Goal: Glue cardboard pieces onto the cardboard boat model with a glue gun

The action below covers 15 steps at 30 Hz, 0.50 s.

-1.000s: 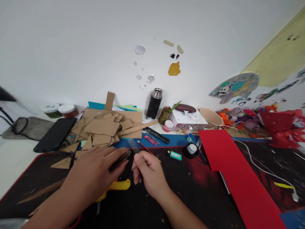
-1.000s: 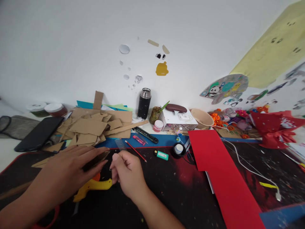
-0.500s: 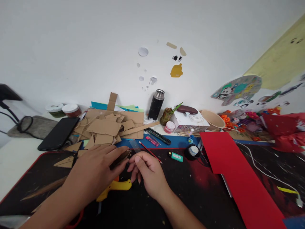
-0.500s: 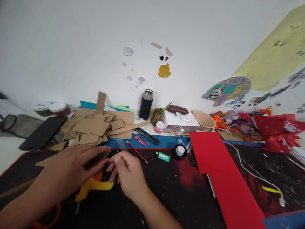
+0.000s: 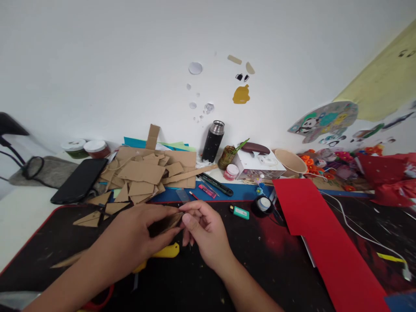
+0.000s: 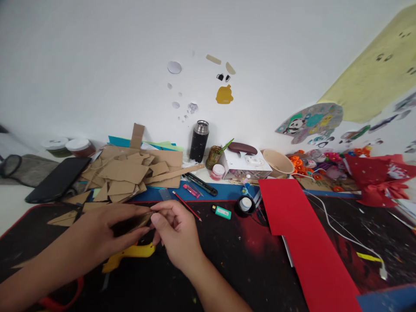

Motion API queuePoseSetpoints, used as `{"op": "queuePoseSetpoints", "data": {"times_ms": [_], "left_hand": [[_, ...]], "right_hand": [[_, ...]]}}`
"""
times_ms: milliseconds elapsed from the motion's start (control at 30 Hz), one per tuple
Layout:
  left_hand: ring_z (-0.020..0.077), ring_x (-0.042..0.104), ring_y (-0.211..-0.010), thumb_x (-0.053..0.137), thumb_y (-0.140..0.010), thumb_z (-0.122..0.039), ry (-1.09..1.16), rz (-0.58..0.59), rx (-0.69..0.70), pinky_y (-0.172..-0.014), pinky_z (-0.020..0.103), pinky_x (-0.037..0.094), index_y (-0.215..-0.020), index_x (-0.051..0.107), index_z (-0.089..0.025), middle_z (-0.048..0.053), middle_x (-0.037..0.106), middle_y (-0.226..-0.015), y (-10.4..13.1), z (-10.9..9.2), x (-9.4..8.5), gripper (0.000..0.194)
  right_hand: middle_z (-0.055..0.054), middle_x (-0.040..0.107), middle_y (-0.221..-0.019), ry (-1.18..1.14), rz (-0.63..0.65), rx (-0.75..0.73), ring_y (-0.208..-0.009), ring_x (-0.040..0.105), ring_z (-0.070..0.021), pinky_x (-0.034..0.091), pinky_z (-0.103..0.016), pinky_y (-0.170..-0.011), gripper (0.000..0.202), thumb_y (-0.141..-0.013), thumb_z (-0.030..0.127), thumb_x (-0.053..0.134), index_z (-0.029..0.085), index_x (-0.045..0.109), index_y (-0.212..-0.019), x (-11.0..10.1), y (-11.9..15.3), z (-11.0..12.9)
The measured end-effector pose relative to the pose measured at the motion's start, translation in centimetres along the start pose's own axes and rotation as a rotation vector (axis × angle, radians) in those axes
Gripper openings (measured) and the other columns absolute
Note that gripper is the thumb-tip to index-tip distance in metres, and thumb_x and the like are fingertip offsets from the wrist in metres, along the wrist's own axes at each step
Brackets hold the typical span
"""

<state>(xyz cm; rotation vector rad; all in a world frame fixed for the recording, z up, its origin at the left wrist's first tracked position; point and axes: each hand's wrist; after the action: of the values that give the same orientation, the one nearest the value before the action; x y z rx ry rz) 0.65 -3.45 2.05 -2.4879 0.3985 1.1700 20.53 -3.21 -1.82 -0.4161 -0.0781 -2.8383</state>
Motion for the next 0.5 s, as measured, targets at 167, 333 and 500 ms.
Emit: {"op": "queuePoseSetpoints", "data": {"times_ms": [167, 333, 500], "left_hand": [[0.0198, 0.080, -0.088, 0.064, -0.097, -0.038, 0.145, 0.117, -0.083, -0.075, 0.025, 0.060, -0.101, 0.086, -0.031, 0.000, 0.087, -0.105, -0.5, -0.9, -0.8, 0.023], [0.0205, 0.078, -0.087, 0.066, -0.093, -0.037, 0.271, 0.208, -0.171, -0.074, 0.025, 0.059, -0.095, 0.085, -0.029, -0.002, 0.085, -0.094, -0.9, -1.5, -1.3, 0.021], [0.0200, 0.074, -0.081, 0.063, -0.093, -0.037, 0.305, 0.261, -0.227, -0.074, 0.025, 0.057, -0.097, 0.086, -0.028, -0.002, 0.080, -0.082, -0.8, -1.8, -1.4, 0.024]], "right_hand": [[0.003, 0.066, -0.070, -0.032, 0.009, 0.011, -0.047, 0.057, -0.0094, 0.045, -0.020, -0.045, 0.038, -0.091, 0.057, 0.080, 0.021, 0.071, -0.101, 0.1, 0.1, 0.3], [0.003, 0.064, -0.064, 0.001, -0.009, 0.011, -0.048, 0.056, -0.0104, 0.046, -0.021, -0.047, 0.037, -0.092, 0.057, 0.080, 0.021, 0.070, -0.095, 0.2, 0.3, 0.3], [0.006, 0.059, -0.058, 0.120, -0.059, -0.066, -0.046, 0.055, -0.0102, 0.043, -0.021, -0.048, 0.033, -0.098, 0.054, 0.074, 0.021, 0.071, -0.095, 0.2, 0.8, -0.1]]}}
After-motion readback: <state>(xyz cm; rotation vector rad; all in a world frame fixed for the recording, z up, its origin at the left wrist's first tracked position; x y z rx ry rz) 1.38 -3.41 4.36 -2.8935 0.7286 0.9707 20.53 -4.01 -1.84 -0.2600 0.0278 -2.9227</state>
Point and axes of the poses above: each hand's wrist, its own y-axis away from the middle knuckle, its own x-axis out of the palm, z = x × y
